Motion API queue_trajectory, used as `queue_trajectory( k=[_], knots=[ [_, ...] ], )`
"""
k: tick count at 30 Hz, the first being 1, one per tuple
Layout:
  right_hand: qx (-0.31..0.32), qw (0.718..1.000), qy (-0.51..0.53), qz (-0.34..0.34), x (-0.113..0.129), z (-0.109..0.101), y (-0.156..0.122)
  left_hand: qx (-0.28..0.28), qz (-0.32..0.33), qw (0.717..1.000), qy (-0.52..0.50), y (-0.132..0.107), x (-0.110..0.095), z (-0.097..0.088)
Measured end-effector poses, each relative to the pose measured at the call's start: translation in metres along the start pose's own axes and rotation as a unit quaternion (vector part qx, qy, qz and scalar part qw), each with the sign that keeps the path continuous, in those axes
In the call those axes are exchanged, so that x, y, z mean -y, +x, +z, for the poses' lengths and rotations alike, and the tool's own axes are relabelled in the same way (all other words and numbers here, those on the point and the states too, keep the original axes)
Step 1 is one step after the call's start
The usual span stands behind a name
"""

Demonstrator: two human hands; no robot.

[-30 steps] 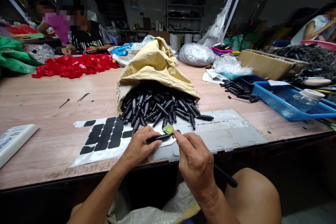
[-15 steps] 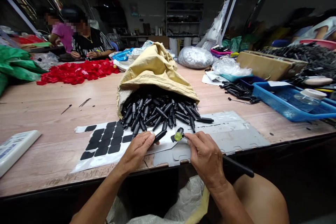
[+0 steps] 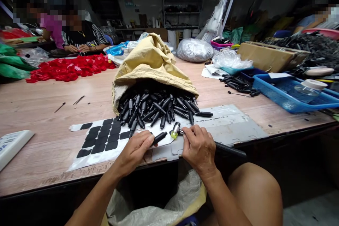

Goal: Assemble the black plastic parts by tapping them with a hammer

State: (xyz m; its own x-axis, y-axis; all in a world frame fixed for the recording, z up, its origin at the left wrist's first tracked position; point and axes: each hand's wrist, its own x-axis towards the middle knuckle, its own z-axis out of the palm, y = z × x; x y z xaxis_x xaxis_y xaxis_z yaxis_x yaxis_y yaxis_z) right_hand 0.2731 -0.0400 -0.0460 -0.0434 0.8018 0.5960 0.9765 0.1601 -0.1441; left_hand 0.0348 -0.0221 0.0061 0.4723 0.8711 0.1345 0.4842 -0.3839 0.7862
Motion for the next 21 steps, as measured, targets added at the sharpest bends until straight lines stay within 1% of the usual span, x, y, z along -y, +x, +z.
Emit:
queue_trajectory(
  k=[1,3,4,5,6,8,10,12,14,15,16,17,18,19,20,21],
  knots=[
    [0.003,1.0,-0.006,0.001,0.0,0.0,0.0,0.034,0.007,0.999,-0.011,-0.008,-0.006,0.001],
    [0.007,1.0,-0.013,0.001,0.001,-0.001,0.0,0.119,0.013,0.992,-0.035,-0.027,-0.016,0.007],
    [0.007,1.0,-0.015,0.001,0.001,-0.001,0.0,0.156,0.012,0.987,-0.031,-0.037,-0.018,0.011],
    [0.006,1.0,-0.018,0.001,0.001,-0.001,0.0,0.181,0.005,0.983,-0.013,-0.047,-0.018,0.017],
    [0.004,1.0,-0.02,0.001,0.001,-0.001,0.0,0.192,-0.009,0.981,0.02,-0.055,-0.016,0.023],
    [-0.001,1.0,-0.021,0.002,0.001,-0.001,-0.001,0.188,-0.054,0.976,0.1,-0.069,-0.008,0.034],
    [-0.002,1.0,-0.019,0.005,0.002,-0.001,-0.001,0.184,-0.101,0.965,0.156,-0.077,0.001,0.043],
    [-0.003,1.0,-0.015,0.007,0.002,-0.001,-0.001,0.189,-0.119,0.961,0.164,-0.08,0.005,0.045],
    [-0.004,1.0,-0.011,0.006,0.002,-0.001,-0.001,0.189,-0.105,0.968,0.126,-0.079,0.0,0.039],
    [-0.006,1.0,-0.01,0.006,0.002,-0.001,-0.001,0.173,-0.094,0.975,0.101,-0.077,-0.004,0.033],
    [-0.008,1.0,-0.01,0.005,0.002,-0.001,-0.001,0.141,-0.084,0.983,0.082,-0.072,-0.007,0.026],
    [-0.009,1.0,-0.011,0.005,0.002,-0.001,-0.001,0.087,-0.078,0.99,0.073,-0.067,-0.01,0.018],
    [-0.011,1.0,-0.012,0.005,0.002,-0.001,-0.001,0.017,-0.079,0.994,0.078,-0.059,-0.01,0.01],
    [-0.011,1.0,-0.013,0.005,0.002,0.0,-0.001,-0.063,-0.087,0.989,0.097,-0.05,-0.009,0.002],
    [-0.011,1.0,-0.013,0.004,0.002,0.0,-0.001,-0.14,-0.101,0.977,0.127,-0.041,-0.005,-0.006],
    [-0.01,1.0,-0.013,0.004,0.001,0.0,-0.001,-0.198,-0.12,0.959,0.164,-0.031,0.001,-0.014]
  ],
)
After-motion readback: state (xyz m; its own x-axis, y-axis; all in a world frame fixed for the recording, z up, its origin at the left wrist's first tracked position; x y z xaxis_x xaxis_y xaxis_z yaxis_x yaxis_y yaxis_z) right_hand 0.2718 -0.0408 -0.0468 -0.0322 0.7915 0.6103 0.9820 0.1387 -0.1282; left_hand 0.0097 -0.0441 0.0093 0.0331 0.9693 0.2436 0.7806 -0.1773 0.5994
